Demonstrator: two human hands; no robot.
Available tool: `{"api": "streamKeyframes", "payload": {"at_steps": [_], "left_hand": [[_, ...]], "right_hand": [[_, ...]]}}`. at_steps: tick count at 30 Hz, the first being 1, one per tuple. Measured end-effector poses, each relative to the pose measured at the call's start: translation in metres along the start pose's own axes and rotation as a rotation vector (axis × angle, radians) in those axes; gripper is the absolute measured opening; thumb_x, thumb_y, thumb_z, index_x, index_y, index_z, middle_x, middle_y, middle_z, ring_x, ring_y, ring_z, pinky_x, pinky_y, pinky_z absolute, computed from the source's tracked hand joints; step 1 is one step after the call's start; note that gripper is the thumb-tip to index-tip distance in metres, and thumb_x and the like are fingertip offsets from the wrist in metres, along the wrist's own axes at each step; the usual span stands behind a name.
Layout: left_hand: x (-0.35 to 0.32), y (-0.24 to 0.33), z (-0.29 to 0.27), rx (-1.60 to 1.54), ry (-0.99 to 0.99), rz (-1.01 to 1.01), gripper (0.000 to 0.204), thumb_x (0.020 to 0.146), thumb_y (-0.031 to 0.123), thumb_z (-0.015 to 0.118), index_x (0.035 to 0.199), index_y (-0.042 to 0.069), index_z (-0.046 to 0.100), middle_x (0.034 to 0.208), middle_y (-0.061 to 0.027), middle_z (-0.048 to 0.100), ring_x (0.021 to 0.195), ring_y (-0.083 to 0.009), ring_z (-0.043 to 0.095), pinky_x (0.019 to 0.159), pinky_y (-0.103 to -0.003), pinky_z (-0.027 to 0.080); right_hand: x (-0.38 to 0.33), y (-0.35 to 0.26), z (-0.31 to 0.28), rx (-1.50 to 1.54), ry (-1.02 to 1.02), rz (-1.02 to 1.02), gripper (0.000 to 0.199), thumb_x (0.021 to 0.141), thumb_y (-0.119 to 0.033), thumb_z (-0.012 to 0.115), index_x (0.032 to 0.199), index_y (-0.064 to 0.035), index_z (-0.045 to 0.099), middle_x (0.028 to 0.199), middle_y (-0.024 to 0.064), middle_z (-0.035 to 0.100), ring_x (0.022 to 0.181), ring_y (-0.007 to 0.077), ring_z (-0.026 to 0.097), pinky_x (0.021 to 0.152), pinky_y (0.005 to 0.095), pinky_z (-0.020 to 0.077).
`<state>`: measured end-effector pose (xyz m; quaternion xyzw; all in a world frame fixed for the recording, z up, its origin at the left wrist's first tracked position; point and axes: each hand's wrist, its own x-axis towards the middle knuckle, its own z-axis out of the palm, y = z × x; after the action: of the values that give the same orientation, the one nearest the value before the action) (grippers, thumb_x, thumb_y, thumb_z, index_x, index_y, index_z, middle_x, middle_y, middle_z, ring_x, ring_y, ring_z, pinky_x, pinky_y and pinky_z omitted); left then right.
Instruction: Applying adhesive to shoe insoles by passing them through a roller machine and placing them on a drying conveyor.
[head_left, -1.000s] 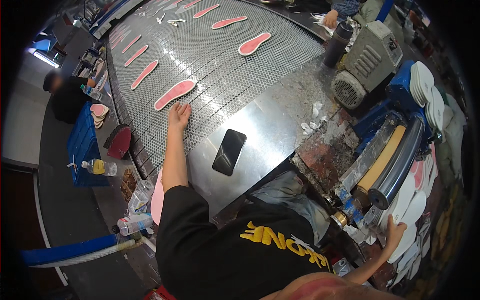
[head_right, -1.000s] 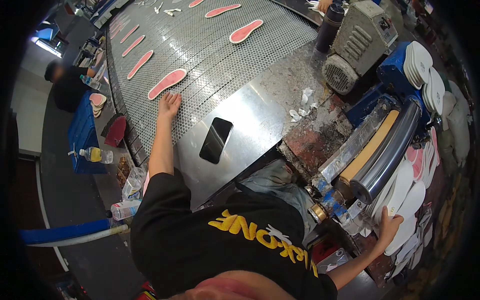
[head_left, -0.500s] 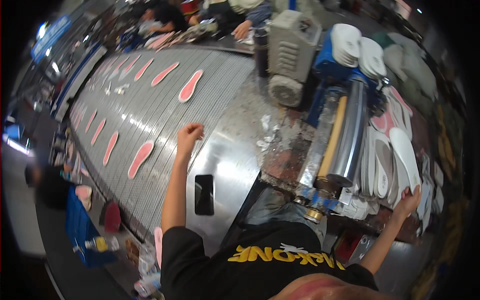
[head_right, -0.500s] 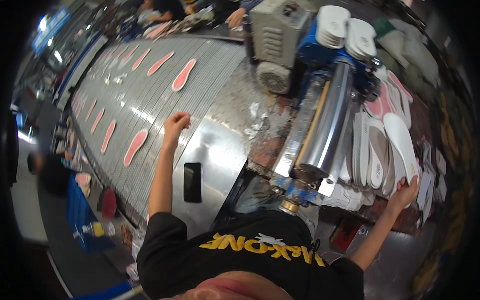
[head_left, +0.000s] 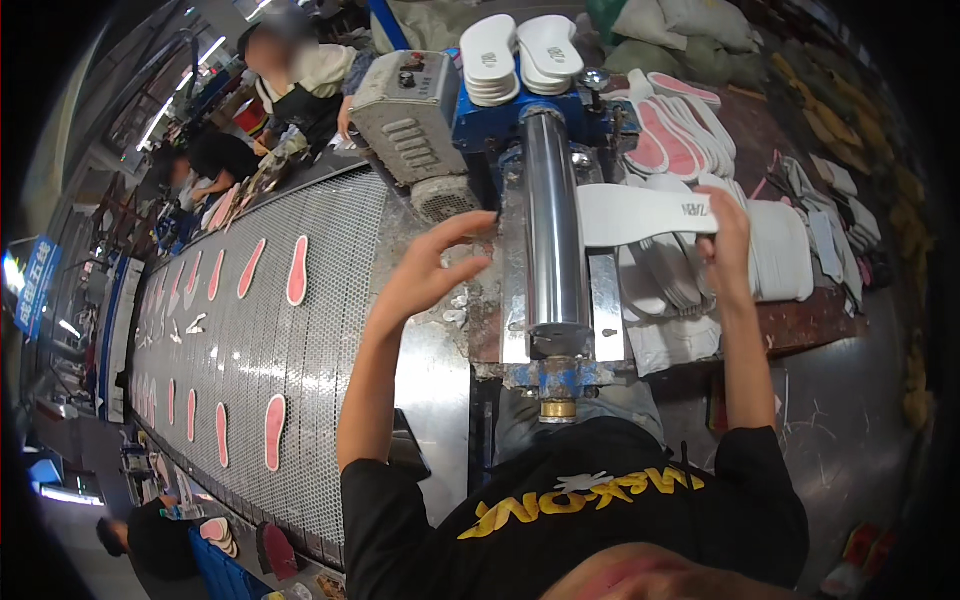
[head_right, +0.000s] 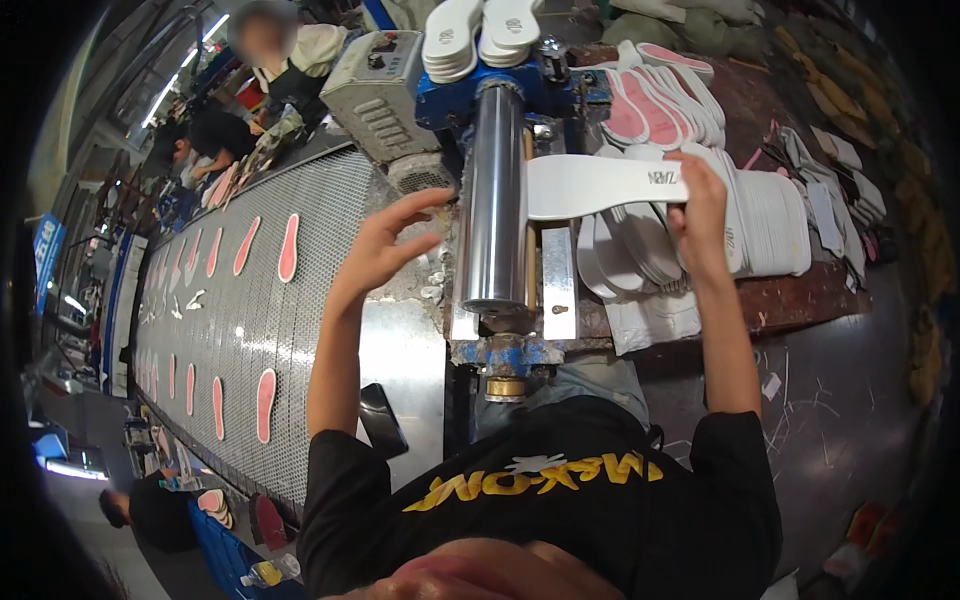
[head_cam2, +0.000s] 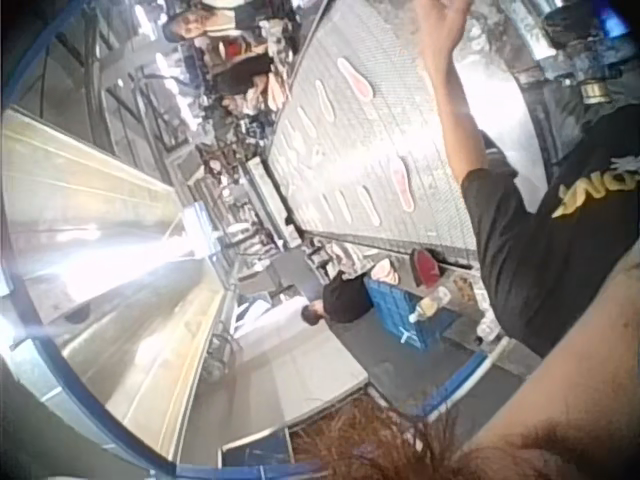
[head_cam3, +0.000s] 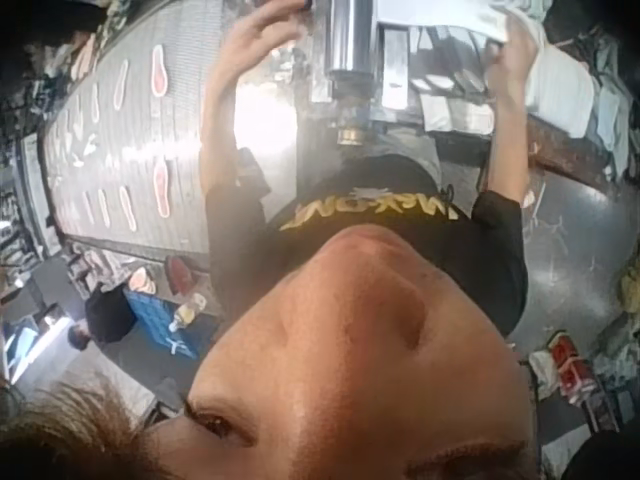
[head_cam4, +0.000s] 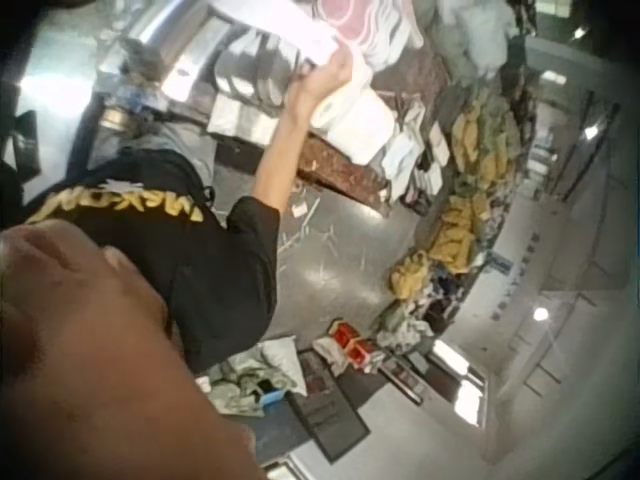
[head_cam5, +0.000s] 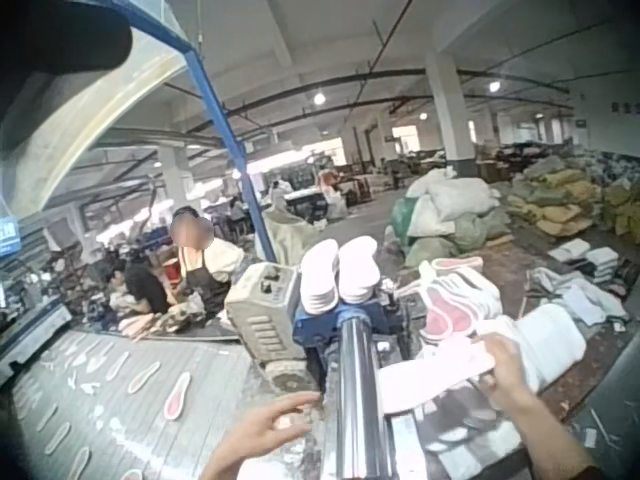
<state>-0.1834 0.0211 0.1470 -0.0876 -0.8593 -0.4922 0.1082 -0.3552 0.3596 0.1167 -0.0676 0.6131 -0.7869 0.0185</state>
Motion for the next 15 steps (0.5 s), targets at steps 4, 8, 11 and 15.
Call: {"api": "streamKeyframes", "payload": {"at_steps": [4,8,11,15], "left_hand": [[0.012,0.005,0.004,0.144,-0.165,0.131,0.073,0.072,0.029,0.076,0.131,0.001,0.043,0.135,-0.0179,0.044,0.124,-0.0283,0.043,0.102,-0.036,0.035],[0.011,-0.001,-0.013,0.402,-0.074,0.107,0.085,0.066,0.036,0.08,0.132,0.0,0.041,0.135,-0.0212,0.042,0.127,-0.035,0.038,0.105,-0.039,0.032],[0.009,0.002,-0.021,0.487,-0.081,0.136,0.083,0.064,0.035,0.08,0.129,0.0,0.043,0.131,-0.0197,0.045,0.124,-0.0342,0.04,0.103,-0.039,0.034],[0.003,-0.008,-0.04,0.633,-0.087,0.132,0.081,0.062,0.031,0.081,0.129,0.004,0.045,0.129,-0.0142,0.048,0.118,-0.0305,0.043,0.101,-0.04,0.036]], "right_hand": [[-0.025,0.008,0.03,0.003,-0.136,0.055,0.03,0.095,-0.026,0.044,0.105,-0.0024,0.058,0.067,-0.0037,0.052,0.04,0.0003,0.031,0.033,0.017,0.02],[-0.045,-0.002,0.063,-0.109,-0.362,0.0,0.033,0.095,-0.027,0.045,0.113,-0.0019,0.056,0.065,-0.0036,0.051,0.041,0.0007,0.033,0.035,0.0178,0.0221],[-0.047,-0.002,0.068,-0.144,-0.515,0.0,0.033,0.095,-0.024,0.047,0.119,-0.0014,0.053,0.057,-0.004,0.046,0.042,0.0019,0.034,0.039,0.0187,0.0239],[-0.051,0.0,0.061,-0.182,-0.552,-0.088,0.032,0.095,-0.02,0.048,0.12,-0.0021,0.052,0.048,-0.0044,0.039,0.042,0.0028,0.035,0.04,0.0199,0.024]]}}
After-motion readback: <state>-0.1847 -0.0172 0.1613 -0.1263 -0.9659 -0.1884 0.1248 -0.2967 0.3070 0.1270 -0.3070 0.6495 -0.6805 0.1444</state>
